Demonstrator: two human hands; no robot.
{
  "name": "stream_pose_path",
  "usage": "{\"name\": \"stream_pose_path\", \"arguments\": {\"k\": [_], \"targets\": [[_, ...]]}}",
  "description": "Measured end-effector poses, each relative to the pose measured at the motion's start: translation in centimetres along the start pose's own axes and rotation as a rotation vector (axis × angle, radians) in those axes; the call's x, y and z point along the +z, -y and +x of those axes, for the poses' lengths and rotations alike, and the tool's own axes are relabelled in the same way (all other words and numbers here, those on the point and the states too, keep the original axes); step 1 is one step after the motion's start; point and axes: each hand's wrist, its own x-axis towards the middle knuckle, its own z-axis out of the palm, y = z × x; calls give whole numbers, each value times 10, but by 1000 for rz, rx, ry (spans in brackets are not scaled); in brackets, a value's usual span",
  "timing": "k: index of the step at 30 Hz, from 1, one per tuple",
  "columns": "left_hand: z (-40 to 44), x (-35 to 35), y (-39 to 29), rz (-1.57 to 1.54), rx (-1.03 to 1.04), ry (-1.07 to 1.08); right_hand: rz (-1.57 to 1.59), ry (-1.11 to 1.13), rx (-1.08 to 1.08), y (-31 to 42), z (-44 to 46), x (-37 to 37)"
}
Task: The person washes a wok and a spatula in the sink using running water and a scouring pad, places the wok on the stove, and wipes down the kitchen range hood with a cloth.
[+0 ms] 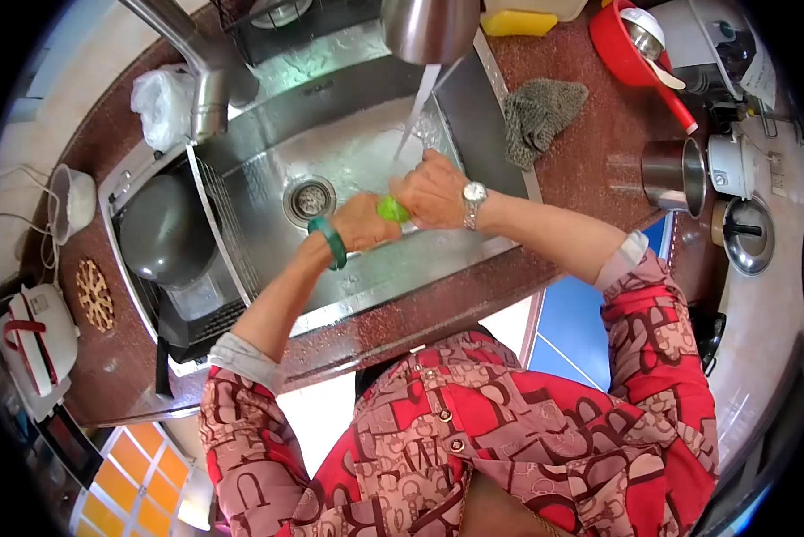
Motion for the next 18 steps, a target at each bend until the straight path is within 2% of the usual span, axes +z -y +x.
{"name": "stream_pose_path", "arguments": {"k": [2,3,5,6,8,9,11,15,17,18], "targets": [[-1,1,-10,678,167,-539,78,5,56,0,1,-4],[11,3,0,667,179,-537,68,17,64,-2,3,15],[22,-5,11,848,320,-726,376,-82,250,-3,13,40],[24,-3,16,896,360,-750,385,-72,252,3,13,36],[31,-5,22,909,379,-745,1140,317,590,6,15,22],[33,-7,24,930,392,-746,1140,310,589,6,14,26],[36,-6,28,925,413,-780,1860,341,639,7,11,45],[40,-9,29,935,495,-834,1838,276,564,9,7,52],[26,-10,24,938,433,-825,723,53,189,6,0,43],[17,-11,22,951,420,-774,722,127,280,2,-6,41]]}}
